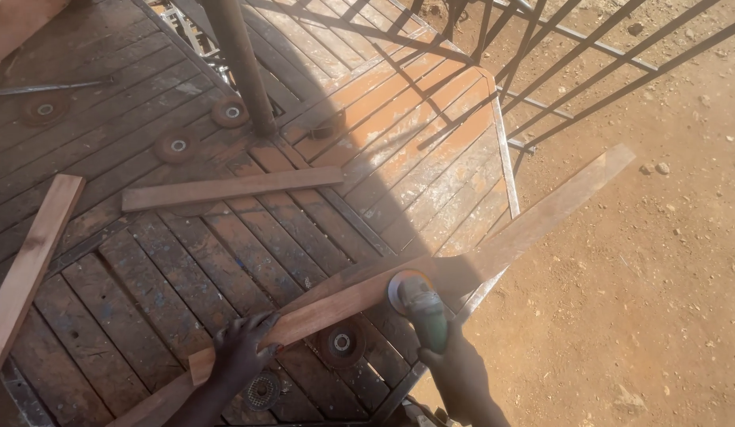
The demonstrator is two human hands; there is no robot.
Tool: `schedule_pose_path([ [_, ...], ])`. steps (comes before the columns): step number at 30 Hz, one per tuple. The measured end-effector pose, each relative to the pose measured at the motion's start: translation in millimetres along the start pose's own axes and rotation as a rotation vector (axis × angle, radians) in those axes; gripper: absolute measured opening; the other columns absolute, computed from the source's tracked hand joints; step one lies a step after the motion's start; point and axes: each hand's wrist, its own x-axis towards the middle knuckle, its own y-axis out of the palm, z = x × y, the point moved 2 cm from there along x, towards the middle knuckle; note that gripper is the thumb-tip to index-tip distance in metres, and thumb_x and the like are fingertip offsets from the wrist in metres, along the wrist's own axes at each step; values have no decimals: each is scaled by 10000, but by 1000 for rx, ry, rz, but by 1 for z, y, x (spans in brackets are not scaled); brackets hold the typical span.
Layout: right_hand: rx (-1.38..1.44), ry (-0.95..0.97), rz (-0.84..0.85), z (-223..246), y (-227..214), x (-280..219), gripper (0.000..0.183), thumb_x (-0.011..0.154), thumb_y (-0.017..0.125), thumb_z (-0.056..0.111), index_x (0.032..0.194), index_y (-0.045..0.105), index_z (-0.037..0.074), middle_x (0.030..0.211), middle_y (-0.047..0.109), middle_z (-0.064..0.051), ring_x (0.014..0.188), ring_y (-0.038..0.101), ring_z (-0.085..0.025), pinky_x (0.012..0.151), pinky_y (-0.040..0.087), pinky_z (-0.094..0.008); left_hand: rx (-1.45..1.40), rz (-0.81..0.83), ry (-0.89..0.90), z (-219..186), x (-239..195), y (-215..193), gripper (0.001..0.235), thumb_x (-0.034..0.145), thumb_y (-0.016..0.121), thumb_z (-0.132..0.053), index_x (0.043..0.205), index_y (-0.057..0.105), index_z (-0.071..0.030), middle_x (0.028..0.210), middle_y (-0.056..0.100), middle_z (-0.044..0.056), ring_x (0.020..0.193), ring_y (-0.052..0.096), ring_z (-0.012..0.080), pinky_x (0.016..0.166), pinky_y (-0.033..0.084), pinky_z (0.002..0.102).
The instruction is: Sanding a curved wooden component using an angle grinder with a sanding disc on a metal workbench.
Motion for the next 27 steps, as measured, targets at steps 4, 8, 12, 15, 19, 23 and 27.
schedule_pose_path([
  [4,47,94,-70,-3,-52,7,362,816,656,327,1066,496,119,897,706,-150,751,635,-323,672,459,-448,-6,-15,8,-2,0,-3,701,899,700,-539,1538,439,-416,1537,464,-183,1333,434,231,1053,349,568],
  [8,177,183,-83,4,-74,-2,308,876,612,275,1092,503,84,795,593,-141,660,554,-283,597,432,-429,21,-15,5,-3,5,0,716,900,693,-533,1549,414,-414,1550,448,-174,1343,429,242,1068,346,575],
  [12,257,192,-44,16,-56,-22,260,874,616,218,1071,501,94,758,572,-123,608,529,-245,557,435,-397,-10,20,-5,-5,-4,-7,704,926,671,-516,1564,396,-404,1560,436,-158,1376,387,240,1079,313,555],
  [15,163,71,-19,13,-13,-20,520,755,639,248,1265,537,222,909,722,-119,823,651,-321,710,448,-406,8,28,-20,-4,-2,-3,707,926,641,-564,1569,383,-419,1549,447,-175,1366,399,223,1086,315,545],
  [19,-110,-135,72,3,55,5,610,667,730,376,1208,488,231,977,745,-124,871,693,-414,703,506,-498,11,-6,12,-2,-1,-1,720,919,671,-535,1569,387,-412,1562,440,-158,1376,409,253,1056,345,587],
  [23,-233,-331,142,22,53,0,605,660,738,386,1200,494,264,1168,689,-7,985,692,-366,717,532,-522,-2,6,-5,-1,-3,1,713,912,659,-565,1560,400,-421,1551,459,-171,1357,428,234,1073,324,556],
  [27,-109,-111,43,22,12,11,666,748,689,377,1368,464,289,1020,769,-116,899,714,-390,744,522,-485,-9,13,0,-1,-1,-1,704,924,641,-562,1566,392,-415,1553,454,-164,1353,420,244,1056,339,579],
])
